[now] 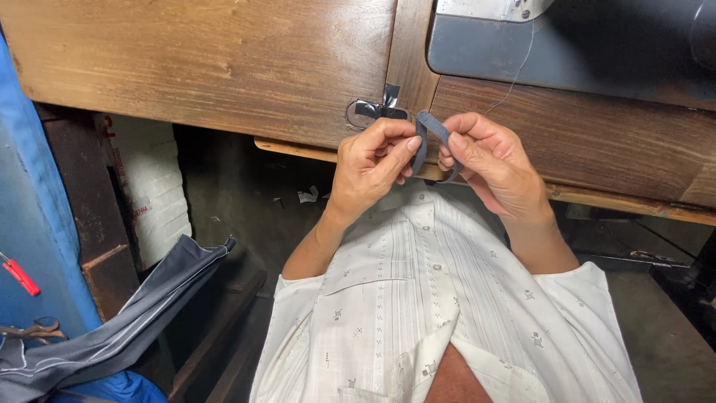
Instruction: The person cuts a strip of dark fabric into smaller pieces using scissors. They then use a lighter to heat the edges of the cut fabric pieces to prevent fraying.
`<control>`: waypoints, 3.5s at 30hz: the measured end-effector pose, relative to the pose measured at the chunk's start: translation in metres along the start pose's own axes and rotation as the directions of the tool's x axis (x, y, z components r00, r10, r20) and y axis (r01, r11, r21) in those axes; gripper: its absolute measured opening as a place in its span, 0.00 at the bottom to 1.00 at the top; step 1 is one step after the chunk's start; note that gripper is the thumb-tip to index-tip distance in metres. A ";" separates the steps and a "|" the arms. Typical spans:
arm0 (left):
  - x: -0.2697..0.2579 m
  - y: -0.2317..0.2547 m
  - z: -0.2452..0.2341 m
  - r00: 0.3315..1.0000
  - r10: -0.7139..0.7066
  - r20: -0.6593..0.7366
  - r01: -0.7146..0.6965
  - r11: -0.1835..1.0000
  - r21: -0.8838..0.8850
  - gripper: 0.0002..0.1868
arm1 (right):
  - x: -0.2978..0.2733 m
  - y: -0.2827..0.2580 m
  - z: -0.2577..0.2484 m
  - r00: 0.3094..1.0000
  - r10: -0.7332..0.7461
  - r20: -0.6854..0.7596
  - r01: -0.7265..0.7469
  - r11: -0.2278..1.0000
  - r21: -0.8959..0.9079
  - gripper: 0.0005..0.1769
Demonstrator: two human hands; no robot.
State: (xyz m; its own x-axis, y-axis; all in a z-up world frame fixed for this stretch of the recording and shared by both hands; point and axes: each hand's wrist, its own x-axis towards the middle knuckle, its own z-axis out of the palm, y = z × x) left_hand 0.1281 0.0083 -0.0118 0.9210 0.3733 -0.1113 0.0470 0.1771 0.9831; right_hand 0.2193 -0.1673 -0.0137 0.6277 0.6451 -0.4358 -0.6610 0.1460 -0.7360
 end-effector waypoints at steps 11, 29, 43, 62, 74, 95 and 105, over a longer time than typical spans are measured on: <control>0.007 0.012 0.003 0.970 0.243 -0.009 -0.239 0.960 0.142 0.06 | 0.002 -0.002 0.019 0.903 -0.386 0.187 0.423 0.724 -0.546 0.11; -0.003 0.044 -0.105 0.907 0.360 -0.217 -0.360 0.932 0.043 0.06 | -0.004 -0.034 0.001 0.862 -0.332 0.383 0.503 0.643 -0.577 0.08; -0.068 -0.018 -0.073 0.965 -0.259 -0.048 0.263 0.959 0.110 0.08 | -0.013 -0.063 -0.048 0.884 -0.467 -0.014 0.397 0.767 -0.503 0.08; -0.014 -0.005 0.034 0.965 0.118 0.234 -0.165 0.968 0.191 0.19 | 0.001 -0.075 -0.012 0.889 -0.238 0.392 0.448 0.631 -0.633 0.24; -0.031 -0.052 0.048 0.921 -0.180 0.344 0.382 0.582 -0.718 0.14 | 0.009 -0.036 0.007 0.923 -0.077 0.377 0.175 0.956 -0.234 0.16; 0.019 0.024 -0.019 0.996 0.092 -0.016 -0.091 0.994 0.059 0.06 | -0.009 -0.022 0.012 0.893 -0.325 0.312 0.449 0.589 -0.672 0.09; 0.008 0.037 -0.030 0.957 0.285 0.057 -0.282 0.860 0.425 0.11 | -0.008 -0.012 0.010 0.931 -0.256 0.260 0.364 0.688 -0.628 0.12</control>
State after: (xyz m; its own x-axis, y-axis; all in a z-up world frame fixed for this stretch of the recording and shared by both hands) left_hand 0.1253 0.0456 0.0194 0.9167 0.3557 0.1821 -0.0546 -0.3398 0.9389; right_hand 0.2175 -0.1666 0.0038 0.6466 0.7584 -0.0827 0.0322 -0.1354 -0.9903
